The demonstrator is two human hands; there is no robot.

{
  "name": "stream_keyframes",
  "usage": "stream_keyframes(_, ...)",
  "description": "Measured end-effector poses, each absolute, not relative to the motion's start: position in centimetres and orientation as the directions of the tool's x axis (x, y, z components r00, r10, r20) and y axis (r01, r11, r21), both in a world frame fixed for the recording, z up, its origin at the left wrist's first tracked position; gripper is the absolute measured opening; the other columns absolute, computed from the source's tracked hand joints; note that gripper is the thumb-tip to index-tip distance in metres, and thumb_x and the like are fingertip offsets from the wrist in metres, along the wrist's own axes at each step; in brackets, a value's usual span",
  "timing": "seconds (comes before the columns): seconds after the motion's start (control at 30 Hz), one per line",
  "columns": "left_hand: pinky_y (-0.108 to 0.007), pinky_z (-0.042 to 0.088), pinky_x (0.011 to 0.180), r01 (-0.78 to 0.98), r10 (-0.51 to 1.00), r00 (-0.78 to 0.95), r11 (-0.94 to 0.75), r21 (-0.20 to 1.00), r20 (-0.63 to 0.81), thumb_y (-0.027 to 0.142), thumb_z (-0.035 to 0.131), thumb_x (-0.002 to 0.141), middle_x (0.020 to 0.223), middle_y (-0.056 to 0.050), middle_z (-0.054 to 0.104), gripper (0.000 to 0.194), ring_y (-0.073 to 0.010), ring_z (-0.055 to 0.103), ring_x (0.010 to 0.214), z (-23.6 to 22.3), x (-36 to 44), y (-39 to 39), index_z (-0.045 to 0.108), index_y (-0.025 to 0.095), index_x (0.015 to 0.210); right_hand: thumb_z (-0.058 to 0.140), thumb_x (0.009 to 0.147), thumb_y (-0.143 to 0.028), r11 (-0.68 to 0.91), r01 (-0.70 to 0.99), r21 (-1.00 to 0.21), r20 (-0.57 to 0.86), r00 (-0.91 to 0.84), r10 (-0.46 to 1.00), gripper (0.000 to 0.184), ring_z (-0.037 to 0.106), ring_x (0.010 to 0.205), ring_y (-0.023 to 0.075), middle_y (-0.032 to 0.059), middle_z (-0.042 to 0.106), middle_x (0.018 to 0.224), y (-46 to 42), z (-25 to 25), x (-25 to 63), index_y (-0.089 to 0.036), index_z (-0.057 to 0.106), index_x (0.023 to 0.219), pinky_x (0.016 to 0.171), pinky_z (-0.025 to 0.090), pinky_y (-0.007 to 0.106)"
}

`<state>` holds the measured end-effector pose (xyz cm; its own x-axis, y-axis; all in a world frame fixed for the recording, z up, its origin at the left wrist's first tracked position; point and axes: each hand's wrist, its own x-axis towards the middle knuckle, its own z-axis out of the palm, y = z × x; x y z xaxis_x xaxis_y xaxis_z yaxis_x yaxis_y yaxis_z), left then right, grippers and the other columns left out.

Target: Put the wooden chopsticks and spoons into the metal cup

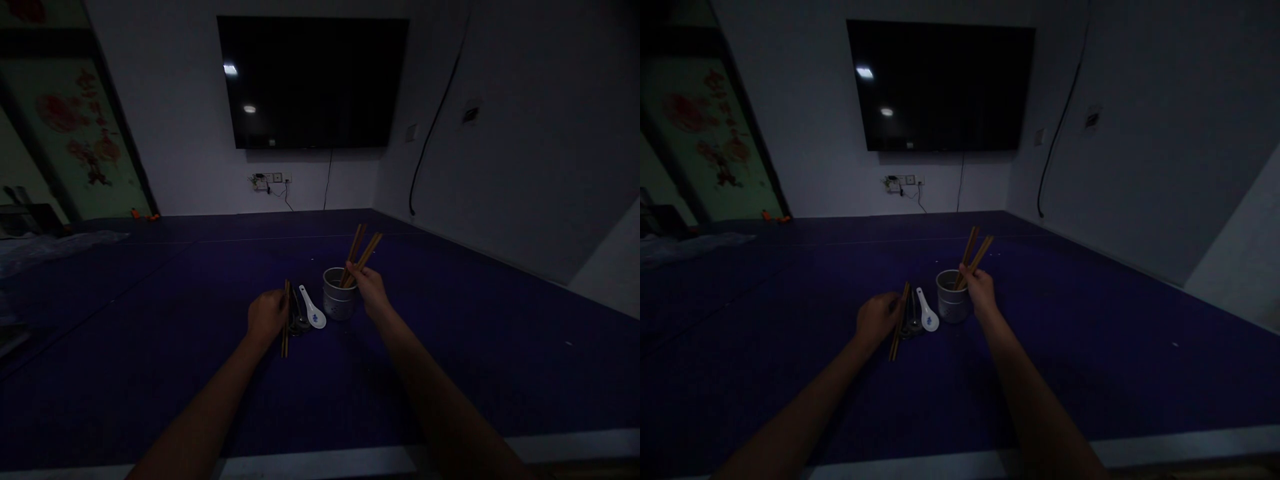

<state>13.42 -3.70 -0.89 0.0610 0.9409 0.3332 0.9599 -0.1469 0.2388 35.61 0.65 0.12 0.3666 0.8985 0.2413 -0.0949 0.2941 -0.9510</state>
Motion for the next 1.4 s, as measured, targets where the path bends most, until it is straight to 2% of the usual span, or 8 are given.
stream_keyframes(0.3,-0.024,0.042,0.069,0.98,0.973,0.013,-0.058,0.189,0.233,0.041,0.043,0.084,0.088,-0.006,0.069,0.032,-0.0171,0.063,0.084,-1.2,13.1,-3.2,0.068,0.02,0.082,0.066,0.06,-0.06,0.321,-0.07,-0.945,0.265,0.417,0.869,0.046,0.057,0.056,0.0153,0.0023,0.063,0.06,0.1,-0.3,35.2,-0.015,0.062,0.065,0.05,0.04,0.025)
stream_keyframes(0.87,-0.025,0.042,0.069,0.981,0.981,0.052,-0.085,0.172,0.186,0.041,0.045,0.083,0.083,-0.007,0.069,0.032,-0.0184,0.064,0.083,-1.7,13.0,-3.1,0.068,0.019,0.08,0.058,0.067,-0.064,0.368,0.015,-0.93,0.337,0.437,0.834,0.053,0.061,0.069,0.019,0.0085,0.067,0.077,-0.5,0.0,35.2,-0.013,0.064,0.08,0.059,0.044,0.027)
stream_keyframes(0.97,-0.025,0.042,0.069,0.98,0.978,0.067,-0.102,0.172,0.196,0.042,0.044,0.084,0.084,-0.007,0.069,0.033,-0.0186,0.064,0.082,-1.8,13.1,-3.0,0.067,0.019,0.079,0.053,0.074,-0.061,0.424,0.11,-0.899,0.407,0.565,0.717,0.058,0.061,0.09,0.0223,0.014,0.064,0.102,-0.9,0.6,35.7,-0.012,0.059,0.104,0.073,0.046,0.03)
stream_keyframes(1.1,-0.025,0.043,0.069,0.98,0.978,0.083,-0.115,0.162,0.191,0.044,0.043,0.084,0.086,-0.007,0.069,0.035,-0.0187,0.063,0.083,-1.8,13.3,-3.1,0.067,0.019,0.078,0.037,0.087,-0.05,0.461,0.419,-0.782,0.591,0.732,0.338,0.059,0.049,0.114,0.0229,0.0173,0.043,0.134,-2.6,2.0,36.1,-0.015,0.034,0.134,0.093,0.039,0.039)
stream_keyframes(1.17,-0.026,0.043,0.069,0.981,0.98,0.088,-0.117,0.158,0.18,0.044,0.043,0.084,0.086,-0.007,0.069,0.036,-0.0186,0.063,0.083,-1.7,13.3,-3.1,0.067,0.019,0.078,0.033,0.09,-0.044,0.491,0.564,-0.664,0.724,0.649,0.233,0.055,0.043,0.12,0.0232,0.0167,0.037,0.138,-3.7,2.6,35.8,-0.015,0.031,0.136,0.094,0.037,0.041)
stream_keyframes(1.23,-0.026,0.043,0.07,0.98,0.98,0.094,-0.121,0.155,0.173,0.045,0.042,0.085,0.087,-0.008,0.069,0.037,-0.0191,0.064,0.083,-1.7,13.4,-3.1,0.067,0.018,0.079,0.033,0.09,-0.04,0.508,0.683,-0.525,0.843,0.501,0.197,0.05,0.041,0.122,0.0234,0.0151,0.04,0.135,-4.8,2.8,35.0,-0.016,0.036,0.134,0.094,0.038,0.041)
stream_keyframes(1.33,-0.027,0.043,0.069,0.98,0.98,0.108,-0.133,0.145,0.164,0.045,0.04,0.085,0.087,-0.009,0.069,0.039,-0.0202,0.064,0.083,-1.6,13.5,-3.1,0.068,0.018,0.08,0.036,0.089,-0.035,0.599,0.751,-0.278,0.951,0.128,0.28,0.038,0.049,0.114,0.0227,0.0118,0.057,0.118,-5.8,2.6,32.9,-0.018,0.054,0.118,0.095,0.037,0.039)
stream_keyframes(1.4,-0.027,0.043,0.069,0.983,0.982,0.108,-0.129,0.133,0.153,0.044,0.038,0.086,0.088,-0.01,0.069,0.041,-0.0205,0.064,0.083,-1.6,13.6,-3.1,0.069,0.018,0.081,0.038,0.09,-0.031,0.699,0.699,-0.154,0.904,-0.186,0.386,0.032,0.057,0.101,0.0201,0.0095,0.065,0.104,-6.2,2.2,31.2,-0.019,0.062,0.106,0.091,0.04,0.035)
